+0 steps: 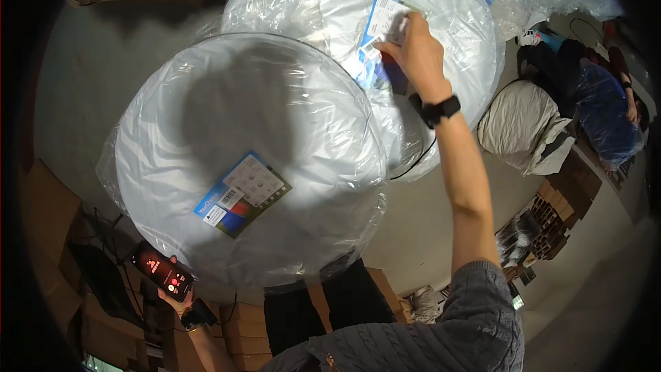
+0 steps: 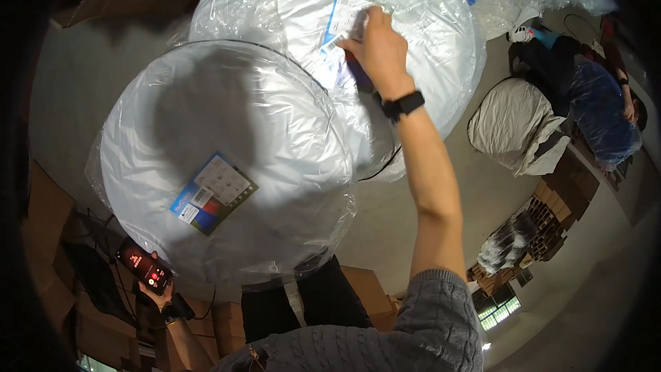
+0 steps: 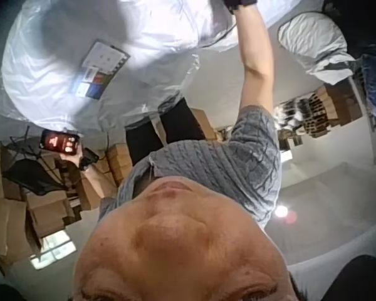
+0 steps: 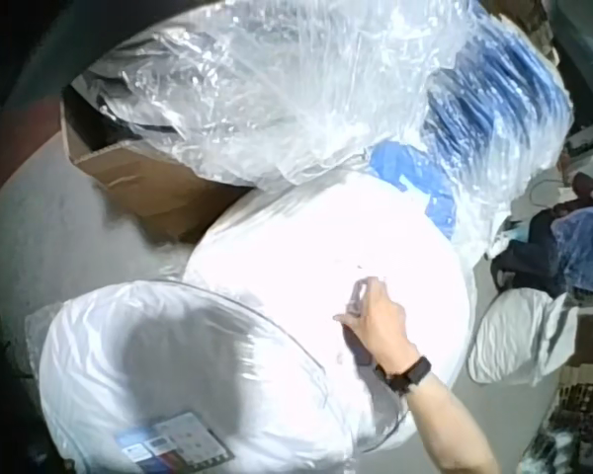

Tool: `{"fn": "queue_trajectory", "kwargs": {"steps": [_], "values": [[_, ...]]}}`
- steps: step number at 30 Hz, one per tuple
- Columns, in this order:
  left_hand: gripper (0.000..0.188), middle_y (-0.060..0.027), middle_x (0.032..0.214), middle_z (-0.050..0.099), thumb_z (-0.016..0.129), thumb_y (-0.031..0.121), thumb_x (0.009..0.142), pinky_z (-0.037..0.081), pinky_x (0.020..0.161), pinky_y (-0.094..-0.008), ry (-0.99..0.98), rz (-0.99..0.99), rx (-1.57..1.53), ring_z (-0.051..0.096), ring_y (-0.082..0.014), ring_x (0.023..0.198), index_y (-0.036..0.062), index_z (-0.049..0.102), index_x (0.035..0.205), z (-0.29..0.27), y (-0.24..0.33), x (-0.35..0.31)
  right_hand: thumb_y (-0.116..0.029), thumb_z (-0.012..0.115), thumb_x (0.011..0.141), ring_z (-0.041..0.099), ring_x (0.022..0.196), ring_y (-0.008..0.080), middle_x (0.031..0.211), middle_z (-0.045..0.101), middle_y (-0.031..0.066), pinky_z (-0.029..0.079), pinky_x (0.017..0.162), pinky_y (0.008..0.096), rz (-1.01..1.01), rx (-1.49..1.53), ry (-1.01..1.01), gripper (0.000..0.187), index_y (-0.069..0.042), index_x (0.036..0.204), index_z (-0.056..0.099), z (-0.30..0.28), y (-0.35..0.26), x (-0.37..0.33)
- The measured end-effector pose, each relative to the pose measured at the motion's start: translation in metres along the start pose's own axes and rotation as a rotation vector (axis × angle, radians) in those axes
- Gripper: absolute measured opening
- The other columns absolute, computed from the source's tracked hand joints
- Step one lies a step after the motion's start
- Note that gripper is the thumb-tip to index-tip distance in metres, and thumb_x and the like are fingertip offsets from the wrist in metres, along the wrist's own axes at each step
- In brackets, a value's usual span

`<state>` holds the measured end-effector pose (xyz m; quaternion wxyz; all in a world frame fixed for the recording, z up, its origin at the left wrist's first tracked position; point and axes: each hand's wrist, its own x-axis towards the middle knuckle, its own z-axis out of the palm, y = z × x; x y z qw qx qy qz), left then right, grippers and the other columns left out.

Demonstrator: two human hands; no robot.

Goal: Placing wrapped product rolls into cardboard boxes and organizing product labels at a packaging station.

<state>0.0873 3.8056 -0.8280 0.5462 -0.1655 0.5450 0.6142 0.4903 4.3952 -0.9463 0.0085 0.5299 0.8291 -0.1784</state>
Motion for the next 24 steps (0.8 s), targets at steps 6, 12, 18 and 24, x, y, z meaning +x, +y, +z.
{"fn": "queue_trajectory", "kwargs": {"steps": [6,12,18,24], "values": [[0.083,-0.0202,0.133,0.045,0.068,0.042,0.078,0.054,0.081,-0.0337,0.143,0.044,-0.05,0.059,-0.0229,0.104,0.0081,0.026,0.142,0.013,-0.001,-0.009,-0.041,0.076,0.075,0.055,0.066,0.0207,0.075,0.057,0.0108,0.046,0.064,0.032,0.258,0.587,-0.272,0.057,0.002,0.104,0.052,0.001,-0.063,-0.092],[0.077,-0.0209,0.13,0.049,0.064,0.041,0.081,0.052,0.084,-0.0338,0.116,0.032,-0.059,0.058,-0.0244,0.104,0.0073,0.03,0.141,0.039,-0.003,-0.004,-0.041,0.074,0.078,0.054,0.067,0.0178,0.077,0.06,0.0118,0.046,0.064,0.0308,0.387,0.723,-0.132,0.054,0.001,0.107,0.055,0.016,-0.073,-0.097],[0.075,-0.0155,0.121,0.053,0.06,0.049,0.079,0.05,0.081,-0.0337,0.057,-0.007,0.014,0.058,-0.0211,0.098,0.006,0.035,0.135,0.125,-0.008,-0.015,-0.015,0.074,0.079,0.049,0.071,0.009,0.085,0.06,0.0037,0.042,0.063,0.0235,0.433,0.869,0.077,0.031,0.0,0.1,0.057,-0.042,-0.007,-0.101],[0.077,-0.0162,0.129,0.049,0.054,0.053,0.078,0.049,0.089,-0.0433,-0.158,-0.176,-0.107,0.056,-0.0267,0.11,0.0058,0.037,0.137,0.205,-0.071,0.044,-0.016,0.074,0.08,0.055,0.084,0.0113,0.092,0.062,0.0063,0.046,0.076,0.0244,0.387,0.781,0.157,0.035,0.003,0.102,0.055,-0.135,0.103,-0.027]]}}
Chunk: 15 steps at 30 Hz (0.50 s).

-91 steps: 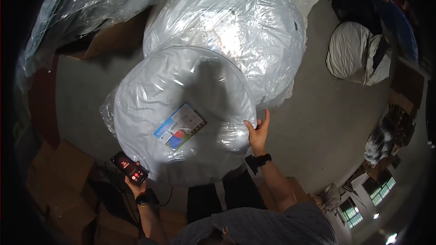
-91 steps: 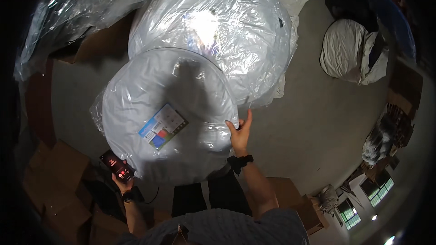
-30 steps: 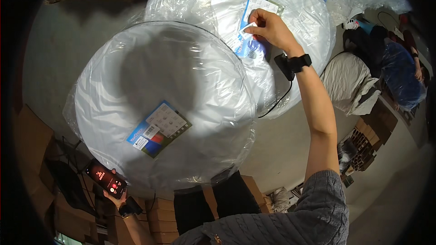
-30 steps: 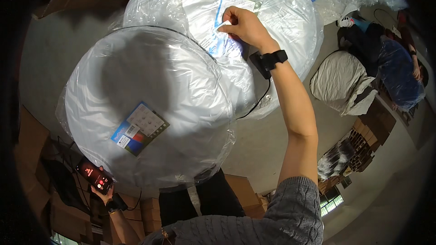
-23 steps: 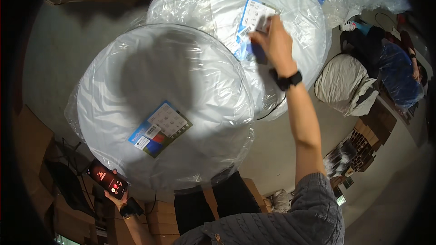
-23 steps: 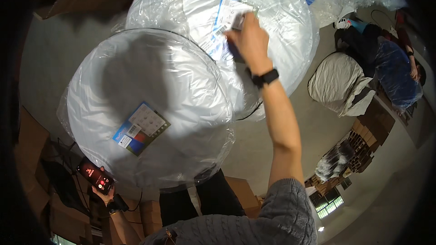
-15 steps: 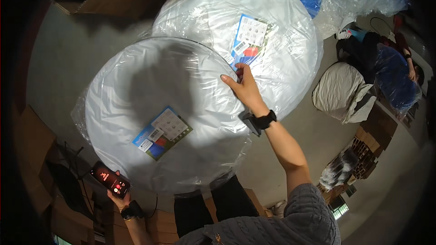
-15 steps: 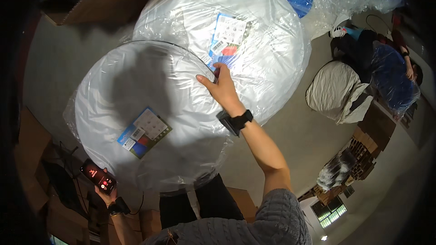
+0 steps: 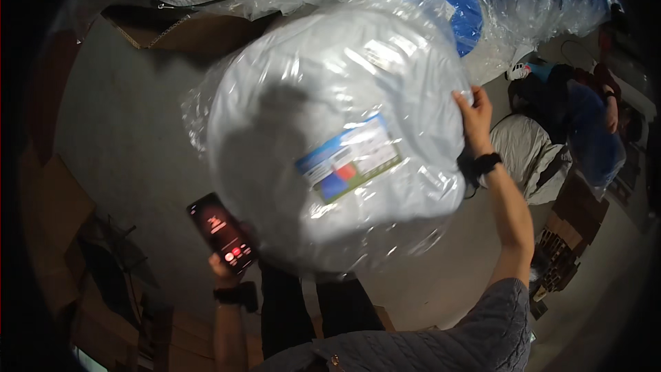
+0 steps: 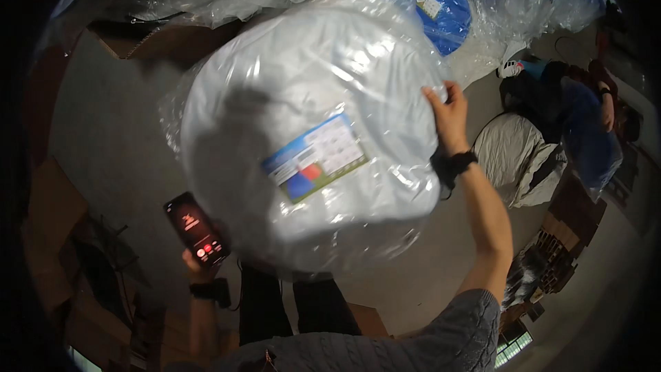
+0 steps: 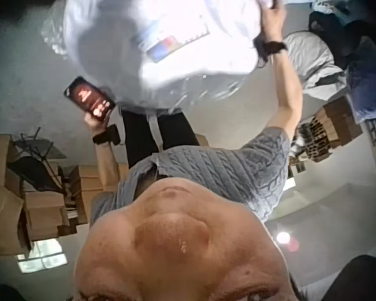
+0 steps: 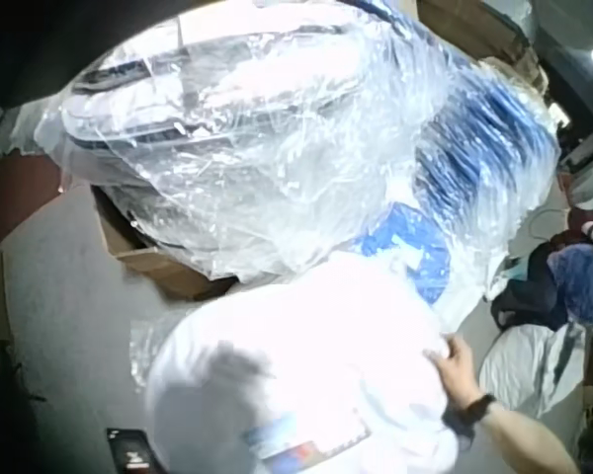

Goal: Placing wrapped product rolls into cardboard boxes and organizing product labels at a packaging station.

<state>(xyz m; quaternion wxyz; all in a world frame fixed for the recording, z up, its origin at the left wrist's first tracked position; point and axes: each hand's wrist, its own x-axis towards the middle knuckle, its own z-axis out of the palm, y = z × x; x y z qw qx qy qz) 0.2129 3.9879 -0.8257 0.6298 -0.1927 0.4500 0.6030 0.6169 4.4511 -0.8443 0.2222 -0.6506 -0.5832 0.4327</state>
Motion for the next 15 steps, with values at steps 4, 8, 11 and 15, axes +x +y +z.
{"fn": "queue_trajectory", "kwargs": {"steps": [4,8,11,15], "values": [[0.085,-0.0153,0.134,0.047,0.069,0.05,0.07,0.04,0.1,-0.0555,-0.055,-0.067,-0.056,0.05,-0.0291,0.12,0.007,0.037,0.137,0.065,-0.031,0.053,-0.023,0.075,0.078,0.059,0.095,0.0194,0.105,0.062,0.0157,0.046,0.084,0.0288,-0.096,-0.285,-0.098,0.054,0.006,0.116,0.051,-0.026,0.003,0.092],[0.104,-0.0112,0.149,0.028,0.081,0.047,0.059,0.039,0.105,-0.0466,-0.197,-0.142,-0.012,0.036,-0.0224,0.132,0.0045,0.031,0.14,0.082,-0.021,0.066,-0.032,0.079,0.073,0.053,0.115,0.0302,0.123,0.054,0.0251,0.042,0.095,0.035,0.033,-0.631,-0.108,0.079,0.007,0.13,0.041,-0.017,0.06,0.135],[0.102,-0.0142,0.148,0.028,0.081,0.049,0.058,0.042,0.103,-0.0417,-0.22,-0.116,0.083,0.04,-0.0217,0.129,0.0026,0.036,0.136,0.087,-0.01,0.064,-0.041,0.077,0.072,0.045,0.122,0.0392,0.13,0.046,0.03,0.037,0.102,0.0382,0.089,-0.755,-0.094,0.09,0.009,0.134,0.034,-0.004,0.081,0.147],[0.097,-0.0232,0.138,0.041,0.081,0.052,0.057,0.043,0.098,-0.0314,-0.287,-0.115,0.116,0.049,-0.0223,0.12,-0.003,0.045,0.129,0.109,0.002,0.059,-0.041,0.073,0.075,0.046,0.12,0.0401,0.128,0.048,0.029,0.037,0.1,0.0401,-0.089,-0.794,0.016,0.083,0.009,0.131,0.037,-0.013,0.096,0.14]]}}
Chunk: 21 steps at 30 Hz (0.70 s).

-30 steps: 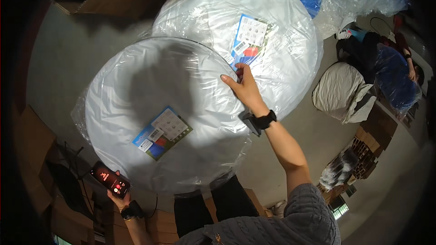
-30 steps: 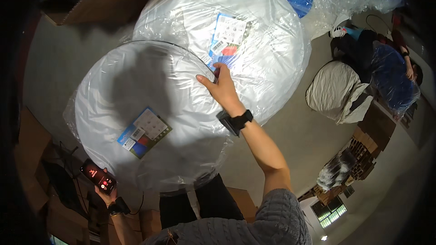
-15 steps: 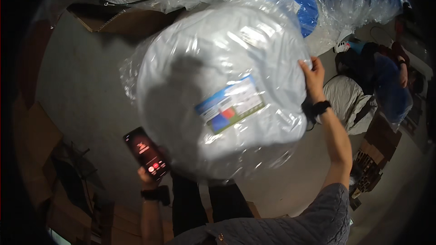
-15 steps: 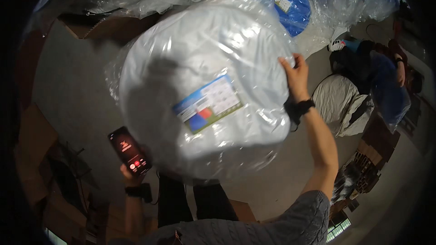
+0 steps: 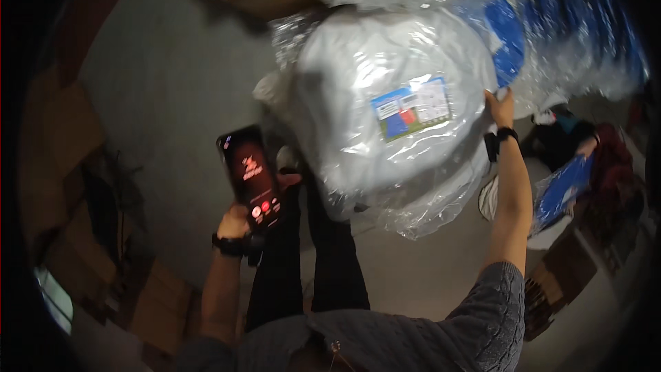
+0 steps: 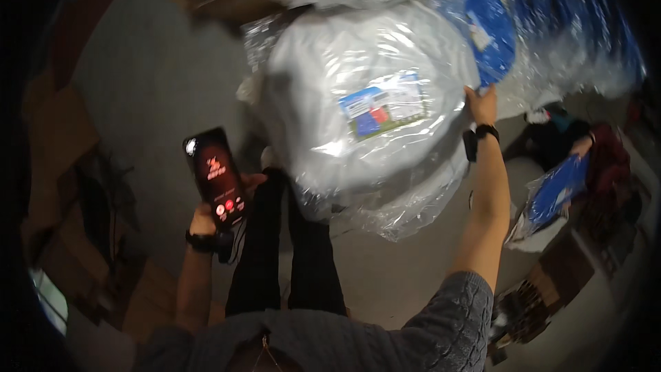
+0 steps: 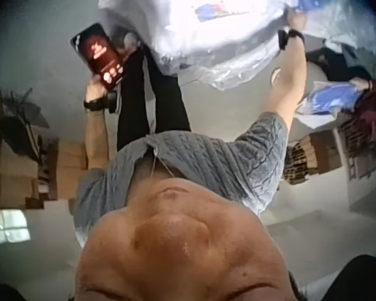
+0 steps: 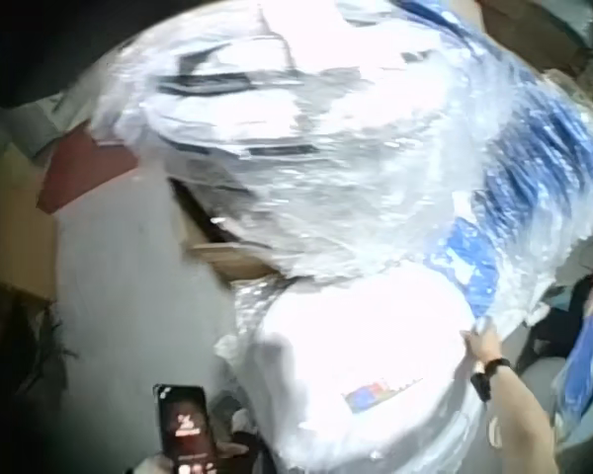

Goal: Placing wrapped product rolls into cardboard boxes and organizing product labels at a packaging station.

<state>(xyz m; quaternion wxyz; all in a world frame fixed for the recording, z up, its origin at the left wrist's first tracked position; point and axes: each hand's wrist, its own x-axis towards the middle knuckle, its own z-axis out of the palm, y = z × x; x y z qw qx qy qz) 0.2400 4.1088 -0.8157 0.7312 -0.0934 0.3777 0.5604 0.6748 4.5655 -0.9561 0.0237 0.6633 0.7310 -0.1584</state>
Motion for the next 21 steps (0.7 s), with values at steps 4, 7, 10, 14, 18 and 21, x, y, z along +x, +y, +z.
{"fn": "queue_trajectory", "kwargs": {"steps": [4,7,10,14,18,21], "values": [[0.094,-0.0188,0.119,0.057,0.08,0.044,0.064,0.04,0.099,-0.0409,-0.224,0.149,0.08,0.054,-0.0305,0.114,-0.0044,0.038,0.132,0.029,0.023,0.005,-0.036,0.07,0.079,0.045,0.119,0.0403,0.128,0.047,0.0279,0.037,0.1,0.0404,-0.192,-0.018,0.064,0.072,0.007,0.129,0.041,-0.011,0.026,-0.04],[0.093,-0.018,0.118,0.056,0.08,0.036,0.066,0.045,0.096,-0.0382,-0.25,0.202,0.021,0.057,-0.0264,0.11,-0.0056,0.033,0.135,0.055,0.04,-0.011,-0.031,0.067,0.083,0.048,0.117,0.0388,0.126,0.049,0.0253,0.038,0.099,0.0409,-0.291,0.032,-0.116,0.062,0.003,0.13,0.043,-0.022,0.031,-0.094],[0.094,-0.0172,0.118,0.054,0.078,0.035,0.068,0.045,0.096,-0.0388,-0.188,0.346,0.099,0.058,-0.0266,0.109,-0.0046,0.029,0.138,0.086,0.075,-0.066,-0.021,0.066,0.084,0.05,0.115,0.0337,0.123,0.052,0.0225,0.04,0.097,0.0387,-0.254,0.192,-0.385,0.054,0.001,0.129,0.045,-0.04,-0.02,-0.181],[0.093,-0.0166,0.122,0.053,0.074,0.042,0.073,0.047,0.094,-0.0378,-0.163,0.524,0.184,0.057,-0.0256,0.109,-0.0005,0.028,0.14,0.089,0.081,-0.098,-0.016,0.07,0.079,0.056,0.103,0.0301,0.113,0.059,0.0211,0.044,0.089,0.0354,-0.181,0.152,-0.56,0.049,0.002,0.12,0.051,-0.028,-0.011,-0.262],[0.085,-0.0153,0.126,0.051,0.068,0.05,0.078,0.048,0.093,-0.0355,-0.095,0.621,0.119,0.057,-0.0237,0.11,0.0038,0.031,0.139,0.093,0.109,-0.18,-0.019,0.068,0.082,0.064,0.075,0.0185,0.092,0.066,0.0093,0.051,0.065,0.0303,0.068,0.344,-0.995,0.039,0.0,0.114,0.055,-0.007,0.005,-0.343],[0.087,-0.0184,0.121,0.053,0.072,0.044,0.075,0.048,0.092,-0.0403,0.033,0.623,0.068,0.059,-0.0274,0.106,0.0049,0.029,0.14,0.067,0.098,-0.222,-0.018,0.064,0.086,0.065,0.081,0.0228,0.092,0.066,0.0134,0.053,0.068,0.0327,0.285,0.455,-1.173,0.035,0.001,0.114,0.054,-0.002,-0.021,-0.363]]}}
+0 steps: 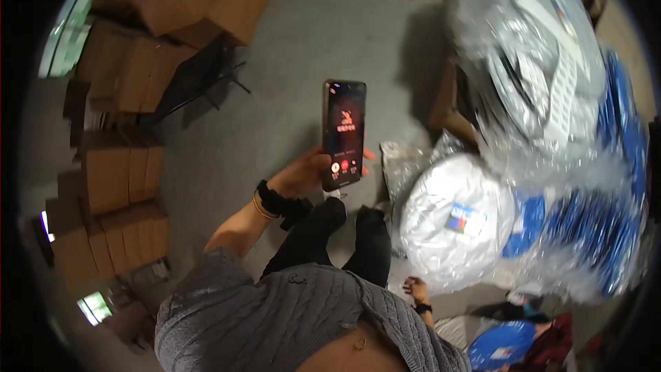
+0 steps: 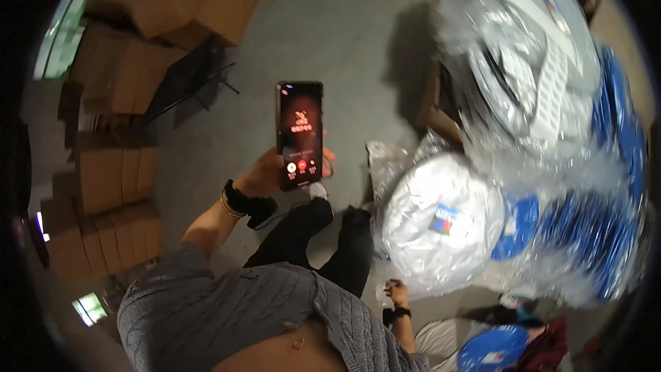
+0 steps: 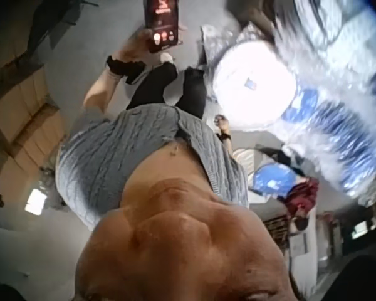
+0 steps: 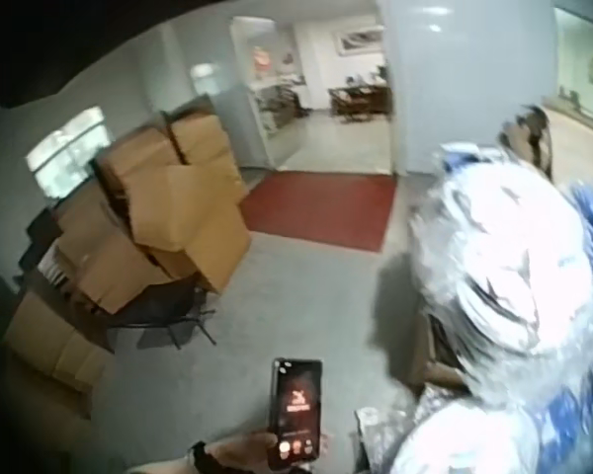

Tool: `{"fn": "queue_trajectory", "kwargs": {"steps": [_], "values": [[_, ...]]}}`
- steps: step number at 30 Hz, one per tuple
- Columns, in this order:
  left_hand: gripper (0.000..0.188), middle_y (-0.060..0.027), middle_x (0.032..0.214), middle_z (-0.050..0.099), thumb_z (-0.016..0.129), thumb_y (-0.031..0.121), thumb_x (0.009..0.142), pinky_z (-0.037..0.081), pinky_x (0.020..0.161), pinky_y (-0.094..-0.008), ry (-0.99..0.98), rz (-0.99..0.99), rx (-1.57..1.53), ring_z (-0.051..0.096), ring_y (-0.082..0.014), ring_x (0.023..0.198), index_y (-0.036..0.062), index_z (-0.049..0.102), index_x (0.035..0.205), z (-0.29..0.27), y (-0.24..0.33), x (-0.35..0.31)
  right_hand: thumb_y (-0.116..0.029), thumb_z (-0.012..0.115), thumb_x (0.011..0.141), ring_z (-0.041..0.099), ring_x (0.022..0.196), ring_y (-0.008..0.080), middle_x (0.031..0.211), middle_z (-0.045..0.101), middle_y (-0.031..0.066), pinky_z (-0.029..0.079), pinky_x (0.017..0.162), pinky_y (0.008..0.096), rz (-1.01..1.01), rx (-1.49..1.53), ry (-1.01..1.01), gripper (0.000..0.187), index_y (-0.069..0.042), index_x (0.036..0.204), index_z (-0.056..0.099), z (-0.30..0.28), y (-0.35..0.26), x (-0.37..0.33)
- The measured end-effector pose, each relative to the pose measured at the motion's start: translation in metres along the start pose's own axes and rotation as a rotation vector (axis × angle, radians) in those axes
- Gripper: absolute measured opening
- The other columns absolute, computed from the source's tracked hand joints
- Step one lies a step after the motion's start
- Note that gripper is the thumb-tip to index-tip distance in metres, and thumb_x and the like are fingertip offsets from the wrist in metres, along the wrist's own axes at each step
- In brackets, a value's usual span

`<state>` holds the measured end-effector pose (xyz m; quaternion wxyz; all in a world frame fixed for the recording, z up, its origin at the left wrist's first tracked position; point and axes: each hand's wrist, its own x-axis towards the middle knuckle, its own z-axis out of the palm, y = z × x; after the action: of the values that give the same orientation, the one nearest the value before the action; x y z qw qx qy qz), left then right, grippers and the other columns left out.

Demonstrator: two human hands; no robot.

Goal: Placing wrapped product rolls into cardboard boxes and organizing product labels at a packaging station.

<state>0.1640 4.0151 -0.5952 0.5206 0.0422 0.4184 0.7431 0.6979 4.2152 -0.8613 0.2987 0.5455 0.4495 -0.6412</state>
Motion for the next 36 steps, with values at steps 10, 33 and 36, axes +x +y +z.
{"fn": "queue_trajectory", "kwargs": {"steps": [10,33,36], "values": [[0.085,-0.016,0.126,0.05,0.051,0.062,0.085,0.051,0.086,-0.0354,0.003,0.319,0.039,0.062,-0.0224,0.098,0.0022,0.027,0.14,-0.066,0.087,-0.231,-0.018,0.063,0.085,0.065,0.066,0.0321,0.088,0.065,0.0192,0.054,0.054,0.0401,-0.33,-0.356,-0.075,0.03,-0.001,0.108,0.057,0.035,-0.176,0.069],[0.079,-0.0253,0.137,0.039,0.036,0.06,0.091,0.044,0.093,-0.0546,0.637,1.265,-0.238,0.051,-0.0415,0.114,0.0021,0.022,0.143,-0.122,0.167,-0.337,-0.018,0.06,0.087,0.066,0.064,0.0243,0.085,0.065,0.0176,0.052,0.047,0.0317,-0.193,-0.927,-0.321,0.031,0.003,0.109,0.054,0.362,-0.548,0.149],[0.077,-0.025,0.138,0.038,0.034,0.058,0.092,0.045,0.092,-0.0545,0.601,1.313,-0.242,0.052,-0.0419,0.113,0.0012,0.022,0.143,-0.128,0.196,-0.336,-0.023,0.053,0.091,0.056,0.047,0.0216,0.074,0.062,0.0143,0.041,0.036,0.0289,0.021,-0.827,-0.396,0.023,-0.001,0.093,0.057,0.328,-0.587,0.232]]}}
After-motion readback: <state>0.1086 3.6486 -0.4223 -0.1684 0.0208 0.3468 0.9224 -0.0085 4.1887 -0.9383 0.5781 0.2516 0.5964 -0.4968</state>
